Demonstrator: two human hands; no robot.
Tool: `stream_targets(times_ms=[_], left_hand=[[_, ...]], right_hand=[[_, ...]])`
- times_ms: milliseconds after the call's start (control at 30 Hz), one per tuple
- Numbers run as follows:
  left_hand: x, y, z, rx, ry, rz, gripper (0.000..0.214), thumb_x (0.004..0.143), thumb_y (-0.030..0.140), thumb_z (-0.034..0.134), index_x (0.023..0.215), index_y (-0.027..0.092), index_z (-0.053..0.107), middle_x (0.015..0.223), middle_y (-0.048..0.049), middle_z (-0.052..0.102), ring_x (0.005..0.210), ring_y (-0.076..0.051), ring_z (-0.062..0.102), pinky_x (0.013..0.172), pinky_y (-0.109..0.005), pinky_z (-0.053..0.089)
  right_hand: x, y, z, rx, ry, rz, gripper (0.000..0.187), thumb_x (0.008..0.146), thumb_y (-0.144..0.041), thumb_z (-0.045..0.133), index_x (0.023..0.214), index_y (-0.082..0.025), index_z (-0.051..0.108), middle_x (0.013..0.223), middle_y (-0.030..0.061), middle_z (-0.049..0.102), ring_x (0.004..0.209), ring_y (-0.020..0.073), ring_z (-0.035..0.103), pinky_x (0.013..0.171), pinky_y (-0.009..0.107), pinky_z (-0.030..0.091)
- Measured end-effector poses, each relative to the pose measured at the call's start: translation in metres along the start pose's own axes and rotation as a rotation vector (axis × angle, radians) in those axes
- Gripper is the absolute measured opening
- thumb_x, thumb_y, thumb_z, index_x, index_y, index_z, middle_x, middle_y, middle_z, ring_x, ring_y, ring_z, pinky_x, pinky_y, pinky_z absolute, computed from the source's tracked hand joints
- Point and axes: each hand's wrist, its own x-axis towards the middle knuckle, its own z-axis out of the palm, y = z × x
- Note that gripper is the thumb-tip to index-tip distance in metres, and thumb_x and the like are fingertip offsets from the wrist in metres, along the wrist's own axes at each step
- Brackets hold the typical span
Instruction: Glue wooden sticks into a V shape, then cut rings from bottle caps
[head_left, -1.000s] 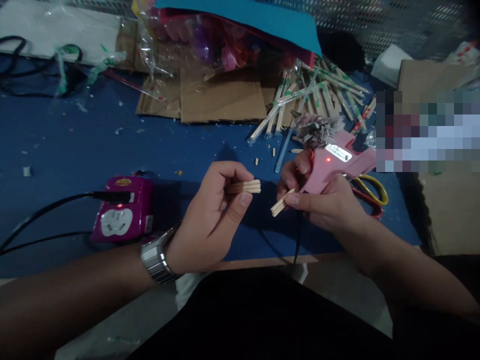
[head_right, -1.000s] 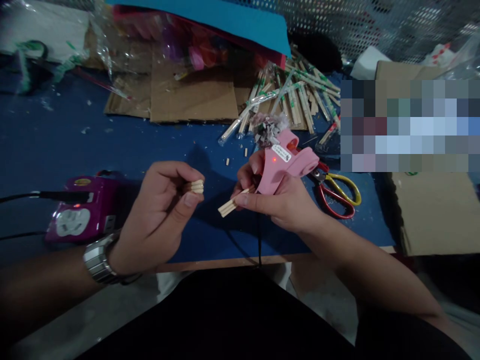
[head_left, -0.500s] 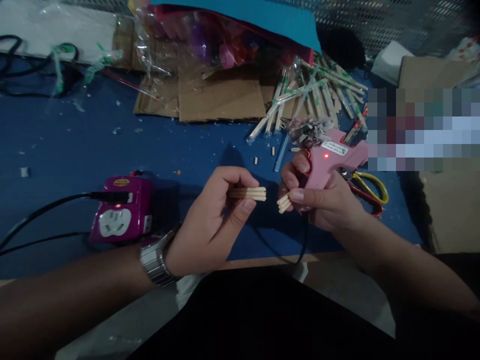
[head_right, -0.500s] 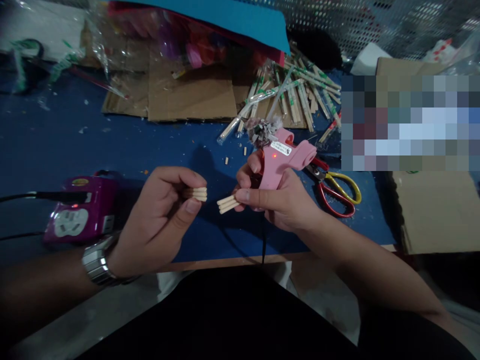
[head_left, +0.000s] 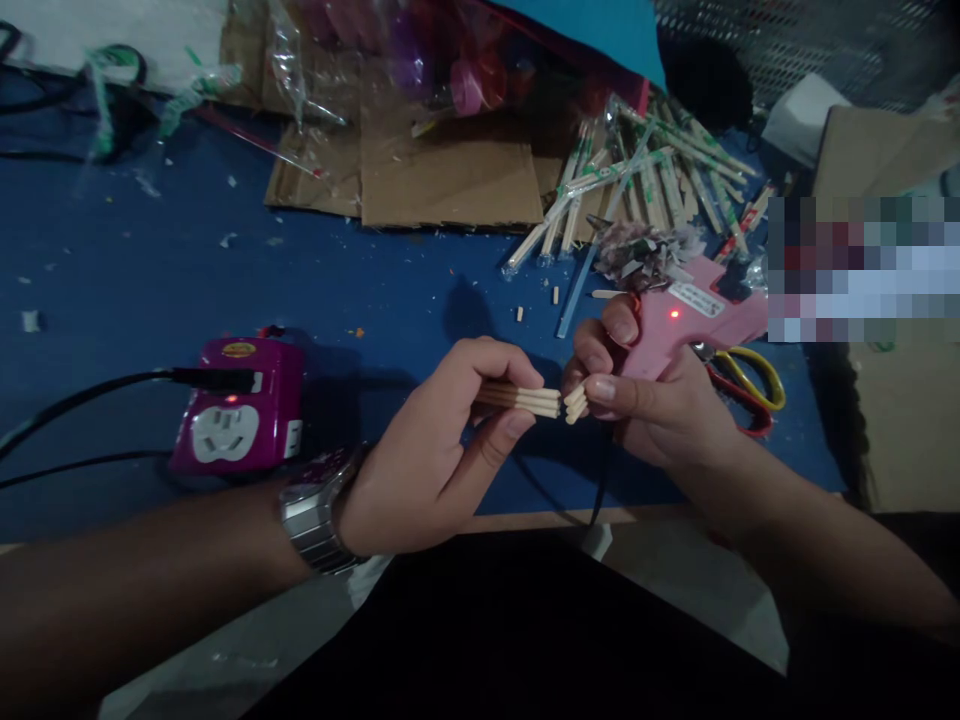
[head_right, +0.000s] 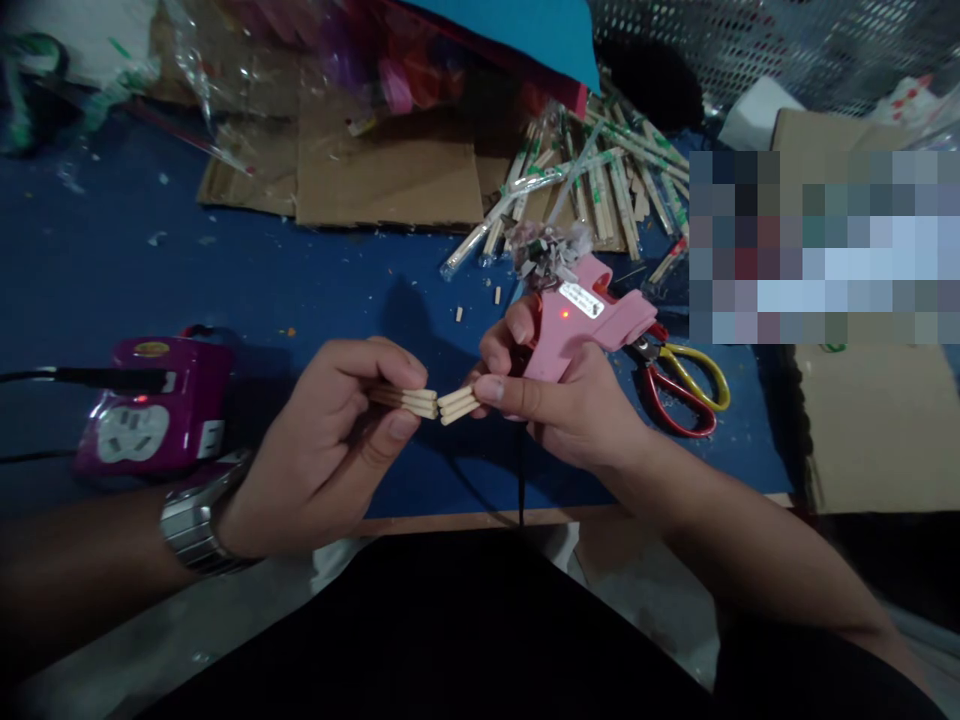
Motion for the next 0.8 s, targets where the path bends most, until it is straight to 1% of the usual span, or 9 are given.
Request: stream_targets(times_ms=[200,333,433,567,800], left_hand=[[0.0008,-0.0005,0.0005,0.004,-0.004,0.026,0.02,0.106,0.019,0.058,0.124,0.021,0.051,0.113,-0.008,0.064,0.087,-0.015,0.065,0.073,-0.028,0.06],[0.0005,-0.0012,0.0005,-0.001,-0.003,0.028,0.02,0.106,0.019,0.059,0.125,0.021,0.051,0.115,-0.0078,0.064,0.086,-0.014,0.064,0.072,-0.027,0.059],[0.0001,-0.0013,0.0005,0.003,-0.002,0.032,0.021,0.106,0.018,0.058,0.125,0.021,0.051,0.116,-0.0077,0.063,0.088,-0.014,0.064,0.074,-0.027,0.059],[0.0,-0.0009,0.0006,-0.003,0.0,0.035,0.021,0.106,0.017,0.06,0.125,0.02,0.052,0.115,-0.0069,0.063,0.087,-0.012,0.062,0.076,-0.025,0.058],[0.0001,-0.0022,0.0009,-0.039,-0.011,0.046,0.023,0.105,0.015,0.06,0.126,0.019,0.052,0.116,-0.0067,0.062,0.091,-0.011,0.062,0.08,-0.023,0.057]], right_hand=[[0.0013,-0.0002,0.0013,-0.048,-0.005,-0.018,0.05,0.073,-0.013,0.094,0.086,-0.025,0.048,0.079,-0.007,0.054,0.07,0.0107,0.064,0.055,0.021,0.053],[0.0014,0.0,0.0016,-0.075,0.013,-0.023,0.052,0.072,-0.015,0.095,0.086,-0.026,0.046,0.079,-0.007,0.053,0.07,0.011,0.064,0.056,0.022,0.055],[0.0,0.0007,0.0009,-0.072,0.007,-0.019,0.051,0.073,-0.014,0.094,0.087,-0.026,0.046,0.08,-0.0068,0.054,0.072,0.0116,0.065,0.058,0.023,0.056],[-0.0012,0.0014,-0.0001,-0.036,-0.03,-0.025,0.045,0.078,-0.009,0.088,0.089,-0.026,0.049,0.082,-0.0072,0.056,0.073,0.0098,0.065,0.062,0.022,0.056],[-0.0004,0.0015,0.0002,-0.054,-0.027,-0.027,0.049,0.077,-0.012,0.091,0.088,-0.026,0.046,0.082,-0.0072,0.053,0.074,0.0106,0.064,0.064,0.024,0.056]])
